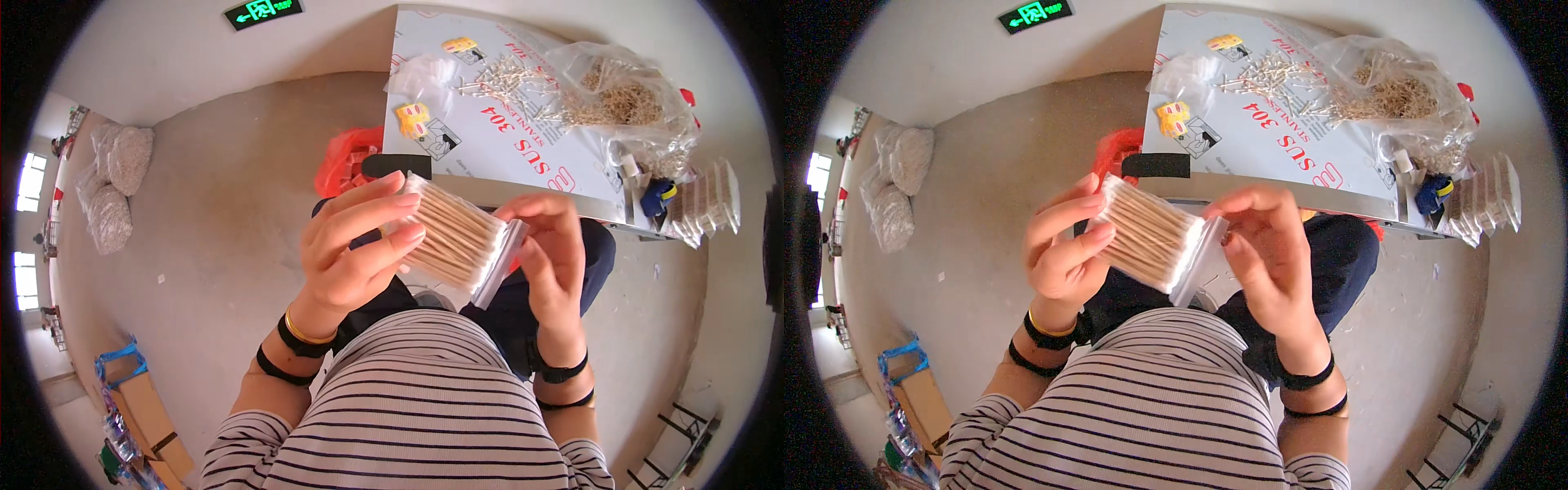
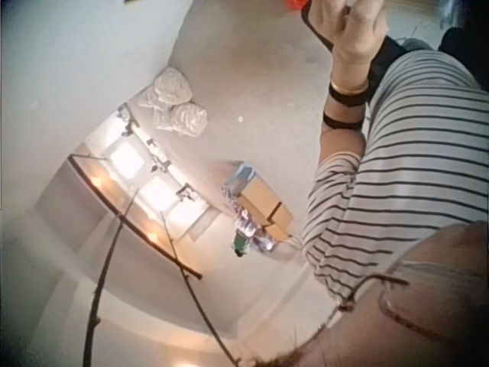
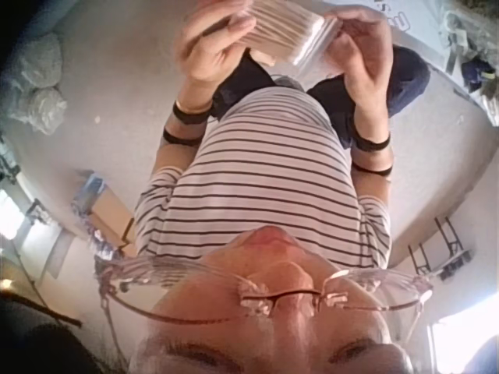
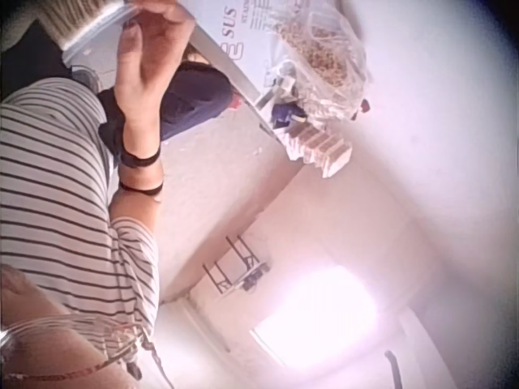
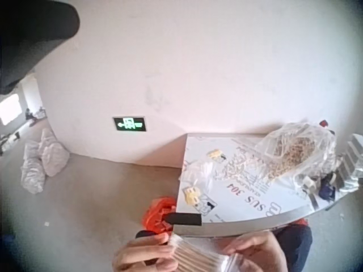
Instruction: Packaging cotton swabs into small plastic bags at a workstation.
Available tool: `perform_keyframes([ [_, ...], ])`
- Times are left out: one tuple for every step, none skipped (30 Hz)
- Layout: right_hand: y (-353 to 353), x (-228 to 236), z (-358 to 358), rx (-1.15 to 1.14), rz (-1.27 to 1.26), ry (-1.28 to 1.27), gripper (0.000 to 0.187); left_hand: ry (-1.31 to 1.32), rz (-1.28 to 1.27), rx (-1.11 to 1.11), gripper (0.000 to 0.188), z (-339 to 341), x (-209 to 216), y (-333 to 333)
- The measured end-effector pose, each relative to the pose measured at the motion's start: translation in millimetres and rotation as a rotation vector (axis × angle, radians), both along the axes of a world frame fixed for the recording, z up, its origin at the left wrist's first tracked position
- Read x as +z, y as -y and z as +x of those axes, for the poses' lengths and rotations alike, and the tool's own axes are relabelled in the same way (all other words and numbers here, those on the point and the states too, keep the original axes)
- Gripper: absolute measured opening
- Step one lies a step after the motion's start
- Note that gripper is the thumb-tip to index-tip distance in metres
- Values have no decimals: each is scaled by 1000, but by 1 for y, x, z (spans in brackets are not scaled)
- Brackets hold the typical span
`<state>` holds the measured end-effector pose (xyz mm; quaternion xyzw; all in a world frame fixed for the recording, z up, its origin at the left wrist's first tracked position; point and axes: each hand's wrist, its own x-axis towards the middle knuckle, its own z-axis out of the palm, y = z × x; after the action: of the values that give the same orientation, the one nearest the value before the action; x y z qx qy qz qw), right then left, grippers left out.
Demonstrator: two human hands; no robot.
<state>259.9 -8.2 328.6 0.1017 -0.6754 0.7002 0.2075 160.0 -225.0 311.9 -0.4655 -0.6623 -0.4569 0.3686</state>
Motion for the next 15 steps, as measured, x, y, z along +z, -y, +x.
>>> perform_keyframes([
  [-3,6,1,145,-136,127,47,-53,-39,63,36,1,1,2],
  [-4,9,2,289,-271,254,44,-54,-41,65,36,3,0,2],
  [1,6,1,286,-238,269,42,-84,-70,87,36,5,-1,2],
  [5,6,1,286,-239,268,42,-115,-98,109,35,8,-1,1],
  [7,7,1,269,-194,311,40,-88,-116,93,33,11,0,0],
  [9,8,1,251,-148,355,38,-89,-117,92,33,11,-2,-1],
  [12,9,2,220,-182,388,34,12,-45,72,37,10,-7,-2],
  [12,8,1,222,-181,387,34,113,26,51,41,7,-12,-3],
  [12,6,0,199,-219,351,33,223,113,18,51,2,-18,-3],
  [11,5,-1,175,-258,314,32,564,318,-171,45,8,-14,-11],
  [11,6,0,126,-216,374,37,757,316,-275,38,7,-12,-6],
  [11,4,-1,127,-217,375,37,950,311,-380,34,5,-10,1],
  [10,1,-1,132,-163,344,34,1035,182,-398,41,2,-9,7],
  [10,0,-1,138,-110,313,32,1035,183,-396,41,3,-10,7],
  [10,0,-2,140,-110,314,32,1074,133,-492,43,3,-11,6],
])
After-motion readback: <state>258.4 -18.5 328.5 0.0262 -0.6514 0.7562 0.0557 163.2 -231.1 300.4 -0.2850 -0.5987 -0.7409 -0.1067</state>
